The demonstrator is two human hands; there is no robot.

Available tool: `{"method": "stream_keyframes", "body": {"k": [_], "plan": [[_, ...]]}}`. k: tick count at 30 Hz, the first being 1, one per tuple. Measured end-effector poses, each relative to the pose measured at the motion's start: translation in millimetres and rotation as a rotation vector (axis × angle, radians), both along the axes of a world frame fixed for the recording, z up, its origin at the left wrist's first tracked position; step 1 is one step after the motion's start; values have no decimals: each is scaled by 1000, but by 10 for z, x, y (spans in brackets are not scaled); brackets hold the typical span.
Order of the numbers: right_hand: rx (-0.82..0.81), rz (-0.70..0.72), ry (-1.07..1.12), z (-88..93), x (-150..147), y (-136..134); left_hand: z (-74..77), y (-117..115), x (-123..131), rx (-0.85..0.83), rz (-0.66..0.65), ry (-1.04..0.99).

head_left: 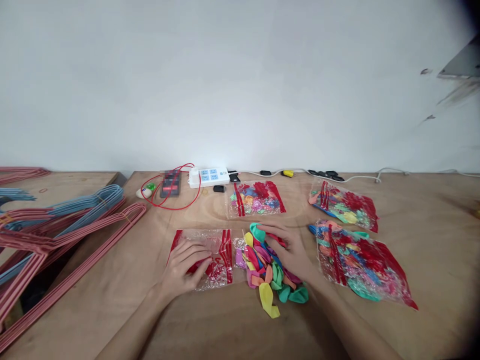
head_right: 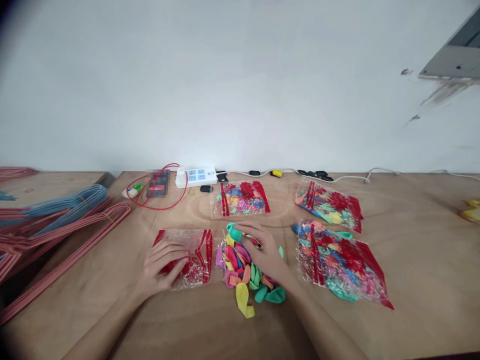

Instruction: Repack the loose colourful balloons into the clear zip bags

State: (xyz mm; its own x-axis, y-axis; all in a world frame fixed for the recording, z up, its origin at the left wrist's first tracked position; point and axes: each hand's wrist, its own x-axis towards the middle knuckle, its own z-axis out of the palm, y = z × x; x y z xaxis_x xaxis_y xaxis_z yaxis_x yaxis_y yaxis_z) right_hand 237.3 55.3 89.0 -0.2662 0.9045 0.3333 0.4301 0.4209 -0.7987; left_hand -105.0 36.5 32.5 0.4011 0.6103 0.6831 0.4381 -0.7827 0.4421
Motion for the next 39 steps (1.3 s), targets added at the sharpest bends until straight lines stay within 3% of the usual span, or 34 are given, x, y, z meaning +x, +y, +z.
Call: {"method": "stream_keyframes", "body": {"k": [2,5,9,13,18,23,29,33,37,39], "plan": [[-164,38,68,53,-46,-45,-2,1,-4,9,5,-13],[-393,221,38,87,-154,-51,-17,1,-5,20,1,-30],[-690,361,7,14,-392,50,-18,-9,13,44,-7,-52],[-1061,348,397,-136,-726,193,11,-26,42,57,-20,-63],[-1250,597,769,-221,-1097,240,26,-34,48,59,-3,-93],[-1206,625,881,-246,-1120,198,5,-27,34,55,-2,-81],[-1145,467,762,-57,-618,201,13,-21,51,48,-3,-65],[-828,265,531,53,-241,204,1,-15,63,37,-9,-62],[-429,31,269,-65,17,206,-6,12,44,32,-9,-38],[-257,-15,117,-151,81,191,7,31,22,24,2,-15]]}}
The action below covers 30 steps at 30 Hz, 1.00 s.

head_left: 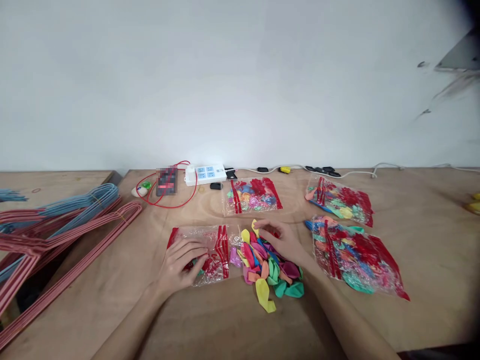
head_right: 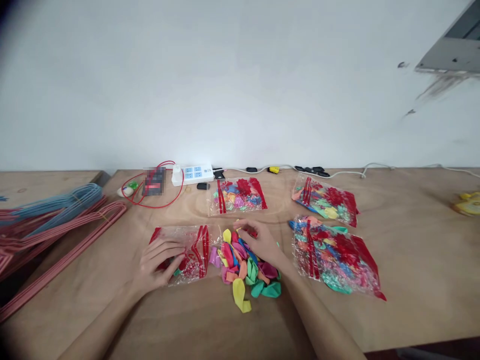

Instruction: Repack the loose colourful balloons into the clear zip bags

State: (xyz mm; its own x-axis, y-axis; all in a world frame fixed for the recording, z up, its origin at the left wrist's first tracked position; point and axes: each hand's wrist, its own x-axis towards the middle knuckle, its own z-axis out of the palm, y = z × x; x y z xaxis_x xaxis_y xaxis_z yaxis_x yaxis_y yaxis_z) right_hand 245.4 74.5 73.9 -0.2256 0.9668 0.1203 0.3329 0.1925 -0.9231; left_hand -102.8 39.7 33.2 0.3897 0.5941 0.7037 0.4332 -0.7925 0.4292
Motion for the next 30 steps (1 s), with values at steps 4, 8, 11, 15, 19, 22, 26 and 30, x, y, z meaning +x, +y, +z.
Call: {"method": "stream_keyframes", "body": {"k": [4,8,11,15,19,22,26,30], "plan": [[311,106,-301,-104,-17,-80,37,34,-34,-11,13,21],[393,134,-486,-168,-110,-174,47,46,-37,-19,25,20],[367,166,-494,-199,-125,-193,34,47,-36,-23,26,26],[293,96,-335,-143,-32,-141,21,47,-34,-27,28,27],[82,-78,-116,-81,113,-80,31,40,-23,-39,31,21],[44,-206,-66,-105,177,-51,37,34,-20,-34,27,23],[82,-180,-148,-109,237,-29,39,32,-23,-31,20,22],[74,65,-265,-21,376,-18,32,35,-26,-35,13,17]]}}
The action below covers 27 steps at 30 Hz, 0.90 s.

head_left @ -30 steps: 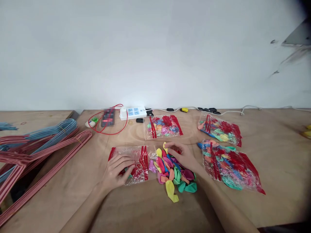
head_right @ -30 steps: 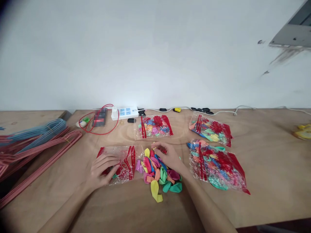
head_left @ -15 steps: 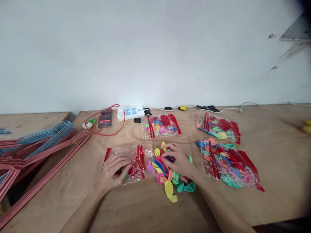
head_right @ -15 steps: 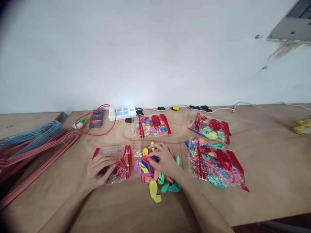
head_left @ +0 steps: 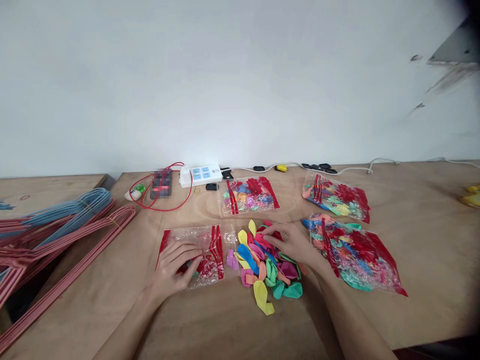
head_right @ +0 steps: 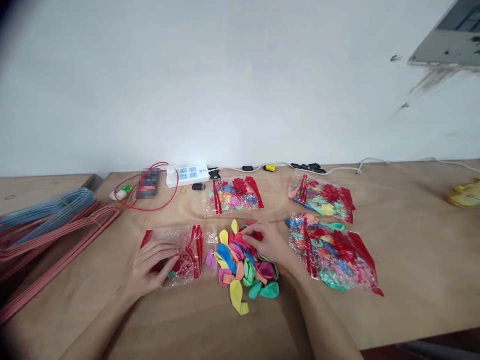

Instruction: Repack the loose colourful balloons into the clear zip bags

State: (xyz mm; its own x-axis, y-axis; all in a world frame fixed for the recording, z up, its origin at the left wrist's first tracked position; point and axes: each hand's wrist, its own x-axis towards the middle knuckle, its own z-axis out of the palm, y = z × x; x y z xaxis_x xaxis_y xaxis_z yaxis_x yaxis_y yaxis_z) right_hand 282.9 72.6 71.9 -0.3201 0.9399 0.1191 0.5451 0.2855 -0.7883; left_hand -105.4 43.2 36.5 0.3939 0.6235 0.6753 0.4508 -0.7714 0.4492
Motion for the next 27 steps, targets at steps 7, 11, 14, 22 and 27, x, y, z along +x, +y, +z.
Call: {"method": "stream_keyframes", "body": {"k": [7,11,14,22,27], "plan": [[118,95,-231,-41,122,20,-33,6,-9,1,6,14],[146,33,-315,-135,112,41,-37,14,-9,3,4,14],[186,11,-353,-179,117,52,-26,15,-4,3,4,6],[269,-18,-270,-128,89,39,-2,9,3,11,2,8],[166,-131,-43,-50,60,-14,14,7,-1,18,-2,10]]}}
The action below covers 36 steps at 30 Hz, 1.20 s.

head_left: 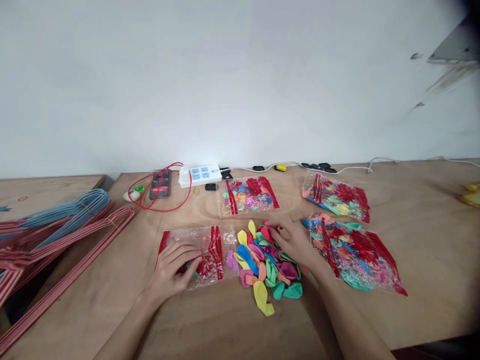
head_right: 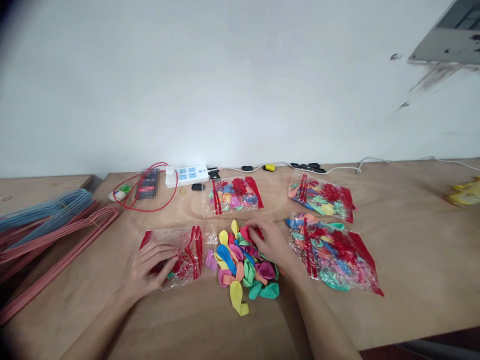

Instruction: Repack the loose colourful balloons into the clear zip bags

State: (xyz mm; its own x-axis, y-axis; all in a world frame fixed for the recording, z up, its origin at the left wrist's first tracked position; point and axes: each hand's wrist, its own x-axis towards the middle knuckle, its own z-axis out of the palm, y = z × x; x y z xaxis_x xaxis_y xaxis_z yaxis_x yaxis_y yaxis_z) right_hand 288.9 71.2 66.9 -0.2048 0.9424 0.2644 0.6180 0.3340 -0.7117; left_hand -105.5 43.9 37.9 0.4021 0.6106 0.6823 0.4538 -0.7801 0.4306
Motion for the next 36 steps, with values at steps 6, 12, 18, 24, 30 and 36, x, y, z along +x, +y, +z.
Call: {"method": "stream_keyframes", "body": {"k": [6,12,18,24,30,36], "plan": [[-29,45,145,-13,8,-30,28,-4,10,6,-6,3],[-123,76,196,71,-26,-23,16,-9,-1,-2,-2,3],[-270,50,361,156,-40,-101,-15,-11,-20,-9,1,6],[-493,112,857,193,-188,-184,4,-22,-13,10,-6,-4],[-915,233,936,164,-624,-155,14,-31,3,50,2,-26],[-1199,413,1081,184,-1059,-86,32,-40,13,61,1,-30]]}}
